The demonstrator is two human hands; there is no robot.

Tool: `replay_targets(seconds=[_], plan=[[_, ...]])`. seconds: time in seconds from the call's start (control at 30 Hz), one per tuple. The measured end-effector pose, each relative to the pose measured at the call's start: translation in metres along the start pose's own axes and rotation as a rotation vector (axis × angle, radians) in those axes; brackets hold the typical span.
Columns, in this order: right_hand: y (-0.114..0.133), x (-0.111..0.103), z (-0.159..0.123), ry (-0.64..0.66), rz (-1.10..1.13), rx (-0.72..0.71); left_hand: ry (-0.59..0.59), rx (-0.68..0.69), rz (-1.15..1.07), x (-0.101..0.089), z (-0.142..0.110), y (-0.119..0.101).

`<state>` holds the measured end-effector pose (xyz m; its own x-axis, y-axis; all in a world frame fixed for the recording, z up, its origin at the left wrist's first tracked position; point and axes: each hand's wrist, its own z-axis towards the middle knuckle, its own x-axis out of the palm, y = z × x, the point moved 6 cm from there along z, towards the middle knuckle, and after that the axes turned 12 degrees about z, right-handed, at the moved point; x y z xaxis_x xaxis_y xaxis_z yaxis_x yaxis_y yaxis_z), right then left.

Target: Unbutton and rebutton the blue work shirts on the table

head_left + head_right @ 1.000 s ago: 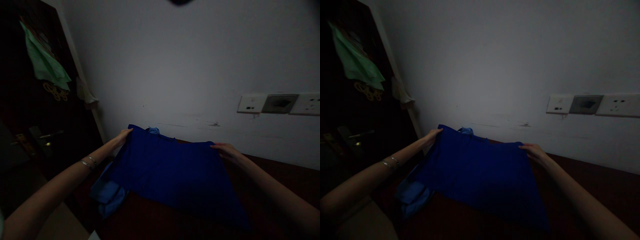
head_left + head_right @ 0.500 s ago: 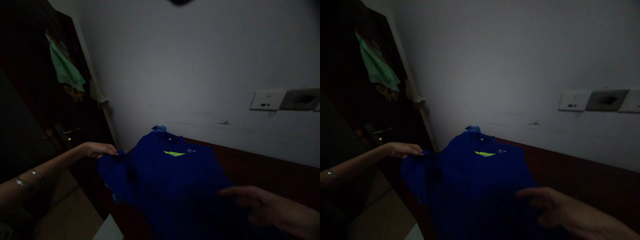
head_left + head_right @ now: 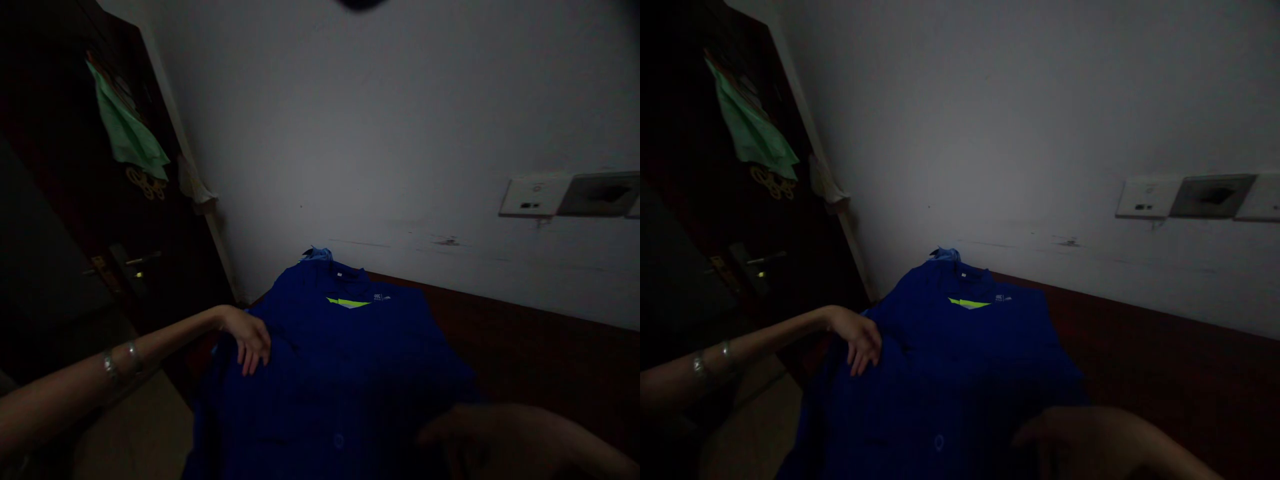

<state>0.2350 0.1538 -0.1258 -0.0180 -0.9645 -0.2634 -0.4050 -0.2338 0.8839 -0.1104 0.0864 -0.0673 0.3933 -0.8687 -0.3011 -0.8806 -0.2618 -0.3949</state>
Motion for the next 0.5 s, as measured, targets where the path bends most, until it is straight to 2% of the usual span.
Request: replay_targets(seconds=[0.03, 0.07, 0.13, 0.17, 0.2, 0.23, 0.27, 0.33, 0.4, 0.5], plan=[[-0.001, -0.014, 0.004, -0.05, 0.061, -0.028, -0.16, 0.04, -0.019, -0.022, 0.001, -0.002], [-0.002, -0.036, 0.009, -0.168, 0.102, -0.067, -0.348, 0.063, -0.028, -0.047, 0.001, -0.001], [-0.009, -0.092, 0.017, -0.534, 0.008, -0.095, -0.732, 0.035, -0.015, -0.097, -0.002, 0.006], [-0.014, -0.12, 0.019, -0.722, -0.089, -0.094, -0.886, -0.026, 0.019, -0.119, -0.002, 0.011], [-0.02, -0.146, 0.022, -0.869, -0.192, -0.091, -0.993, -0.083, 0.08, -0.137, -0.001, 0.016], [-0.029, -0.17, 0.025, -1.002, -0.281, -0.062, -1.054, -0.125, 0.17, -0.152, 0.004, 0.018], [-0.04, -0.191, 0.03, -1.081, -0.341, -0.009, -1.105, -0.165, 0.237, -0.165, 0.009, 0.021], [-0.067, -0.224, 0.04, -1.147, -0.334, 0.111, -1.152, -0.209, 0.307, -0.183, 0.021, 0.025], [-0.091, -0.246, 0.046, -1.189, -0.221, 0.207, -1.15, -0.237, 0.263, -0.194, 0.033, 0.032], [-0.112, -0.261, 0.049, -1.253, 0.103, 0.238, -1.096, -0.302, 0.075, -0.203, 0.048, 0.049]])
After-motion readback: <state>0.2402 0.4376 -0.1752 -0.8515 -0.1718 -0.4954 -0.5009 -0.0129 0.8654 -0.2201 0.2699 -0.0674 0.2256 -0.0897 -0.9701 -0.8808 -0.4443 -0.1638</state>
